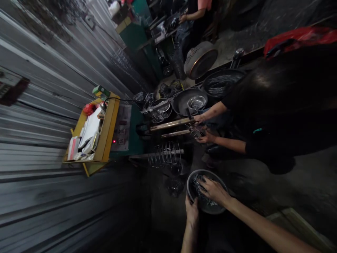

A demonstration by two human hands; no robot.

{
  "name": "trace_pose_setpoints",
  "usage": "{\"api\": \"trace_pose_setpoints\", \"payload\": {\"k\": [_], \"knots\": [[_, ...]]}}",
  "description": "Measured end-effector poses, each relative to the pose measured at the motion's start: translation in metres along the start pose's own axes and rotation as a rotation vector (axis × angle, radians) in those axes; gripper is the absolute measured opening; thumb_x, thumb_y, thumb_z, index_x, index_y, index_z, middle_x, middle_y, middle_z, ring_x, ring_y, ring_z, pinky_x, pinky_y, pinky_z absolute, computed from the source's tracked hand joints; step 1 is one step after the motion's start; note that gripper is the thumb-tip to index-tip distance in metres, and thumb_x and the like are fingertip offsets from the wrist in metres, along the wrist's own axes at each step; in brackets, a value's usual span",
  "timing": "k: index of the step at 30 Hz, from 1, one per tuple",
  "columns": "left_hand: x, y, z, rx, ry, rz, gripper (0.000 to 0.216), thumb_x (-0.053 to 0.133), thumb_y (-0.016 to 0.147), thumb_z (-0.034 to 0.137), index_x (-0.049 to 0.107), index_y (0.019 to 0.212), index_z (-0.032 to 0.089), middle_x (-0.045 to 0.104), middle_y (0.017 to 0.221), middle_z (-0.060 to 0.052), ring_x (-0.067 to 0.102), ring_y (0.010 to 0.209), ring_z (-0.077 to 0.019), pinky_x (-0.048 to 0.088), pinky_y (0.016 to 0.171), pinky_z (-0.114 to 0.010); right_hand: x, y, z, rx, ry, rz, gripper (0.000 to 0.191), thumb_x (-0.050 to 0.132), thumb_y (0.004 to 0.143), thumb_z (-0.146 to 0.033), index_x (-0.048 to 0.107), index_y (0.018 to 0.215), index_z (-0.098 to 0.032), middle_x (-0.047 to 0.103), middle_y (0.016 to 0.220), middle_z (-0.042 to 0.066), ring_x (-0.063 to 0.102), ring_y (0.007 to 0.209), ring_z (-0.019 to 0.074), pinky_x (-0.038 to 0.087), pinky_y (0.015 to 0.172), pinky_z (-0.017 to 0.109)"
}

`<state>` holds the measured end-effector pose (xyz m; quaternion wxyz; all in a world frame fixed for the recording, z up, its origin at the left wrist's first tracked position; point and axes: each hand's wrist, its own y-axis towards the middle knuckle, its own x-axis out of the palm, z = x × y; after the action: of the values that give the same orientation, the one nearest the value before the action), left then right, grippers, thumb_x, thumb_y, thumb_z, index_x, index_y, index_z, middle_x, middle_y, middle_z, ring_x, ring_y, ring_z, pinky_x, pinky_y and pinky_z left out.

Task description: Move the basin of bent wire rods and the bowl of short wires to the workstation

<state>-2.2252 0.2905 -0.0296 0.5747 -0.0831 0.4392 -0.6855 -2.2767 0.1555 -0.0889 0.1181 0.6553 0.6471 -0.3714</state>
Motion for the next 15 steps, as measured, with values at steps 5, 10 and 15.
{"api": "trace_pose_setpoints", "payload": {"k": [5,10,15], "knots": [[0.018,0.003,0.006,0.035,-0.008,-0.043,0.061,0.072,0.062,0.018,0.059,0.121,0.012,0.061,0.127,-0.016,0.055,0.122,-0.0264,0.041,0.106,-0.034,-0.015,0.001,0.010,0.034,0.001,0.058,0.038,0.053,0.091,-0.025,0.062,0.128,-0.021,0.053,0.127,0.016,0.062,0.101,0.0274,0.053,0.088,0.037],[0.030,-0.001,0.011,0.103,0.003,-0.095,0.056,0.065,0.068,0.017,0.055,0.123,0.011,0.062,0.126,-0.015,0.057,0.118,-0.0230,0.040,0.106,-0.035,-0.029,-0.002,0.014,0.102,-0.022,0.059,0.040,0.052,0.093,-0.031,0.059,0.130,-0.019,0.056,0.120,0.015,0.062,0.098,0.0265,0.053,0.084,0.034],[0.013,-0.001,0.001,0.100,0.047,-0.113,0.059,0.064,0.069,0.014,0.053,0.127,0.011,0.061,0.126,-0.015,0.057,0.117,-0.0235,0.040,0.107,-0.036,-0.010,-0.009,0.012,0.085,-0.074,0.144,0.037,0.050,0.092,-0.032,0.062,0.123,-0.016,0.058,0.113,0.015,0.062,0.086,0.0257,0.052,0.070,0.032]]}}
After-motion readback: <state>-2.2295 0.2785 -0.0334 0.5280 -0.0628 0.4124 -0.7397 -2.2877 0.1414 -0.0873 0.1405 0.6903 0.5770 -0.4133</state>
